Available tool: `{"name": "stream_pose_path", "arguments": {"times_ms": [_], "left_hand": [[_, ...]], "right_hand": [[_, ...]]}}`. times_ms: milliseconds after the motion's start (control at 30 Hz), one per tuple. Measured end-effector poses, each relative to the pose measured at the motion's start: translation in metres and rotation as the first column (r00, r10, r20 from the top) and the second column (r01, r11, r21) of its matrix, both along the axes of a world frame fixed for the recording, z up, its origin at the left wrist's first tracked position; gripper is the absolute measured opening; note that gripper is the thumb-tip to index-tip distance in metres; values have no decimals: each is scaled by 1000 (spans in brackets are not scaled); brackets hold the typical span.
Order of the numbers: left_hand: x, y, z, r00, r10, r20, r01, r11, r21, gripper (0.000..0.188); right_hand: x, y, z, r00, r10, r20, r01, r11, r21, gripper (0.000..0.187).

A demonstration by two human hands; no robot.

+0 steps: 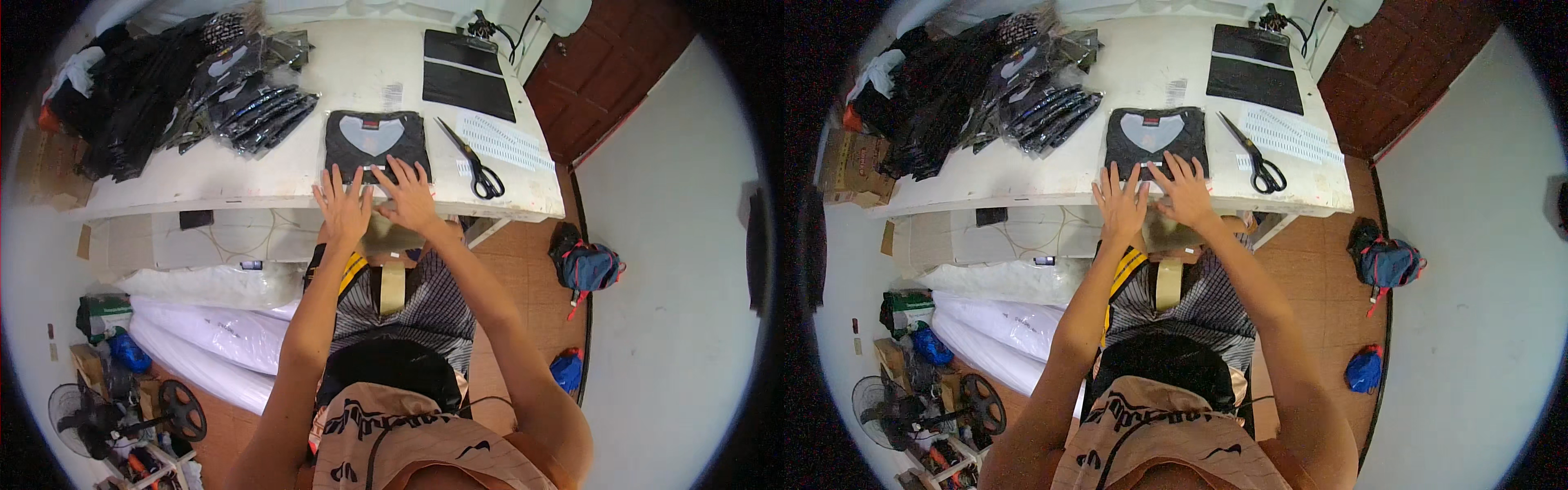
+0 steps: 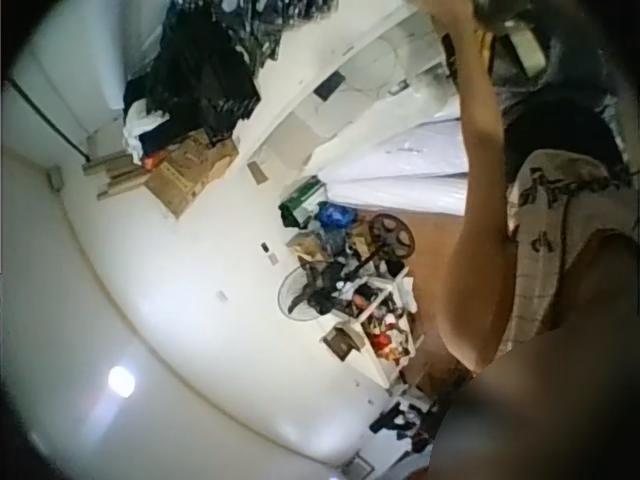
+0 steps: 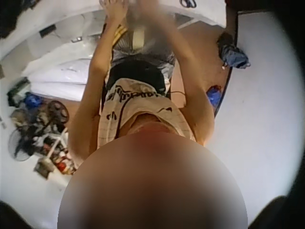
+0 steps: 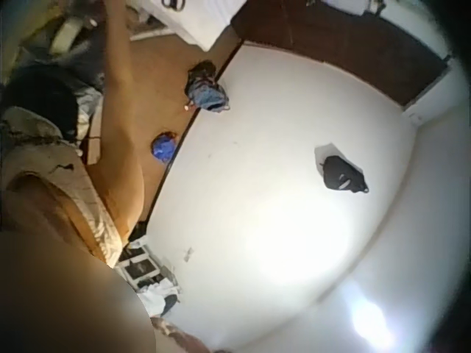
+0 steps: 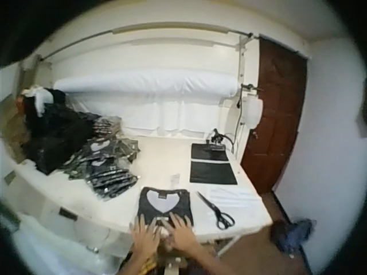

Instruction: Packaging shirts into plastic bags and applying labels and tape.

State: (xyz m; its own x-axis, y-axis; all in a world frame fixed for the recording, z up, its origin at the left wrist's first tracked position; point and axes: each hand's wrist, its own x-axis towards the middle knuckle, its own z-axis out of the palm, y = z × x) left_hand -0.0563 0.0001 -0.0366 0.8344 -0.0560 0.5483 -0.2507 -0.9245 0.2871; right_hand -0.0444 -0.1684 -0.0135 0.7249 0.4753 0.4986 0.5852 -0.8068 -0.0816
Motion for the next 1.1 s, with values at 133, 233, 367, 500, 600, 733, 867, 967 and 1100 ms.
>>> {"name": "stream_pose_path", "arguments": {"times_ms": [133,233,367,500,600,733,867,967,1100], "left_hand": [[-19,0,2,1000,-11,4,11,999,-30,47],[-47,-5,-3,999,6,53,10,952,-306,47],[-72,-11,-15,971,151,-187,-238,491,-838,67],[-66,-4,24,891,-347,-292,-373,-194,-907,67],[-60,4,40,849,-400,-346,-443,-180,-878,49],[-29,48,89,810,-475,-344,-101,464,-880,29],[46,96,171,825,-489,-285,-4,500,-866,34],[105,110,221,964,-256,-68,73,503,-861,26],[195,201,227,970,-66,234,228,-80,-970,54]], "right_hand": [[-13,12,2,994,-107,-18,106,994,-30,77],[-20,16,-16,984,-134,121,122,987,103,58],[-40,21,-10,980,-97,174,53,969,241,43],[-74,29,6,995,2,95,-33,945,326,38],[-110,36,24,994,58,95,-87,940,330,31],[-151,28,44,979,170,108,-197,919,340,23],[-157,13,39,975,217,49,-221,920,323,23],[-154,1,26,986,165,11,-159,931,329,22],[-161,16,21,983,184,-2,-170,914,367,22]]}}
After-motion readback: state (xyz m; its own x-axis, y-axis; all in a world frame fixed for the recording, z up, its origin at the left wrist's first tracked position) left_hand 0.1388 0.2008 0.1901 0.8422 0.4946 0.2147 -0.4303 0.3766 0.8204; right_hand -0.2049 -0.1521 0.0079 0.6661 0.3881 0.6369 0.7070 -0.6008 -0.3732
